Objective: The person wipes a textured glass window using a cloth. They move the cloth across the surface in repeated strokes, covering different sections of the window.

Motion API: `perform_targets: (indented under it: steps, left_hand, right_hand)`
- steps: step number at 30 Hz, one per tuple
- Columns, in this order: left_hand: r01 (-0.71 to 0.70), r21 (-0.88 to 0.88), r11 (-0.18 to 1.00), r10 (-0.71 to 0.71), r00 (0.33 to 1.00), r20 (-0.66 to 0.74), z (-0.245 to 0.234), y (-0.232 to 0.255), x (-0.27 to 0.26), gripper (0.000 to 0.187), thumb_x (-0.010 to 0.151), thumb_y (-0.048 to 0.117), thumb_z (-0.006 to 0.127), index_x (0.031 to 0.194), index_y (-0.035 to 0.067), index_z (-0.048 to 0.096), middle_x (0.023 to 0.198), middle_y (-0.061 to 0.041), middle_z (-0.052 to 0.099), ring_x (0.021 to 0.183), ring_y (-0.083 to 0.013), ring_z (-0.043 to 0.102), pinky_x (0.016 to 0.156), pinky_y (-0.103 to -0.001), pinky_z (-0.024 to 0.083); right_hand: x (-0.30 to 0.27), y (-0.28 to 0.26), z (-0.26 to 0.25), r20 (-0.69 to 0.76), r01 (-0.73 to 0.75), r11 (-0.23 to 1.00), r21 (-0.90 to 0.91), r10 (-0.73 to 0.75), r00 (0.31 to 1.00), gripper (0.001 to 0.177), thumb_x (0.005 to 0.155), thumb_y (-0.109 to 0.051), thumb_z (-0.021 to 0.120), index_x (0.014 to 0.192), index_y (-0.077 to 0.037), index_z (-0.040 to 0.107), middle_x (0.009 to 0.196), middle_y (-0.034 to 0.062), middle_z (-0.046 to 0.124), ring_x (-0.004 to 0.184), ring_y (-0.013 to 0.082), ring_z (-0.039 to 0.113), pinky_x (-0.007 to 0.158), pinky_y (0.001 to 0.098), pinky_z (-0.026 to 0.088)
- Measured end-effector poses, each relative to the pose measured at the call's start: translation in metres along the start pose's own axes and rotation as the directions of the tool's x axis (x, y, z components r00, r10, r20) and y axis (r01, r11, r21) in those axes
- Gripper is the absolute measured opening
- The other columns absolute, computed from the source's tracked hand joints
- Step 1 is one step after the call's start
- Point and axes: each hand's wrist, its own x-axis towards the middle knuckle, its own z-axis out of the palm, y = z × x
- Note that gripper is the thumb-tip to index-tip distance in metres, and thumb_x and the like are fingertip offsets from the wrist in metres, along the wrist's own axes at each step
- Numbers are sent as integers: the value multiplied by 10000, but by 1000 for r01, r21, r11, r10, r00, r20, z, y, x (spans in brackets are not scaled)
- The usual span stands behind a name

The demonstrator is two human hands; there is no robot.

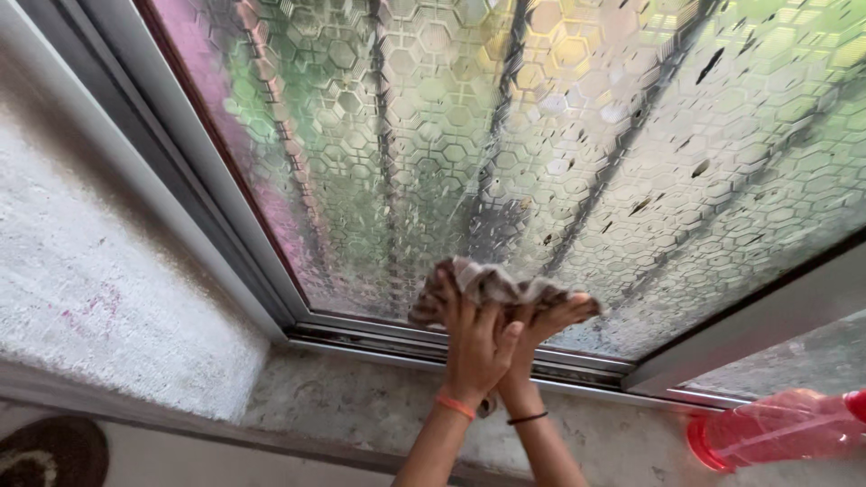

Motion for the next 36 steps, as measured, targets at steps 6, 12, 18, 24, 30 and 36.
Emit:
perform_targets:
  steps: [6, 12, 18, 24, 30, 36]
  left_hand:
    - [-237, 166, 957, 216, 967, 133, 11, 44, 56, 577, 954, 695, 468, 1390, 341, 601, 1702, -160, 303, 1596, -516, 94, 1107, -864, -116]
    - [75, 89, 993, -60, 985, -160, -2, -40, 29, 648, 1046, 557, 391, 1539, 146, 484, 1646, -215, 336, 1584, -521, 119, 1230, -728, 16]
    - [328, 115, 938, -326, 945, -37, 12, -88, -47, 614, 1076, 457, 422, 1520, 33, 447, 1615, -308, 304, 1560, -501, 101, 1264, -653, 41]
    - [67, 122, 990, -87, 981, 172, 32, -27, -39, 584, 1034, 609, 430, 1365, 178, 643, 1634, -269, 299, 1519, -642, -4, 1137, -838, -66]
    - [103, 88, 991, -112, 987, 112, 2, -22, 18, 628, 1021, 636, 380, 1326, 173, 675, 1595, -318, 275, 1555, -653, -21, 1155, -855, -74]
    - [271, -31, 962, -271, 935, -230, -76, -116, 20, 639, 1090, 455, 383, 1543, 9, 440, 1636, -289, 317, 1567, -522, 215, 1290, -669, 97]
  right_hand:
    - [71, 38, -10, -133, 104, 984, -144, -124, 983, 672, 1036, -507, 470, 1606, -278, 199, 1681, 271, -111, 1511, 586, -162, 1168, 782, -50]
    - [18, 14, 49, 254, 346, 911, -222, -289, 923, 535, 1018, -398, 475, 1519, -222, 405, 1633, 366, 19, 1416, 705, -144, 1040, 851, -67]
    - [-52, 31, 41, 656, 348, 924, -158, -165, 737, 452, 948, -310, 510, 1386, -215, 567, 1576, 372, 172, 1416, 733, -41, 1084, 857, -89]
    - [-48, 82, 2, 63, 129, 980, -153, -121, 991, 627, 1082, -522, 513, 1605, -329, 227, 1731, 208, -195, 1583, 525, -185, 1274, 723, -48]
    - [16, 51, 54, -186, -168, 966, -196, 131, 974, 979, 1058, -743, 352, 1707, -217, -159, 1775, 179, -166, 1606, 449, -133, 1311, 701, 17]
    - [-3, -80, 92, 192, 324, 939, -118, -299, 935, 445, 1010, -455, 510, 1403, -247, 511, 1679, 342, 10, 1451, 694, -91, 1093, 835, -67]
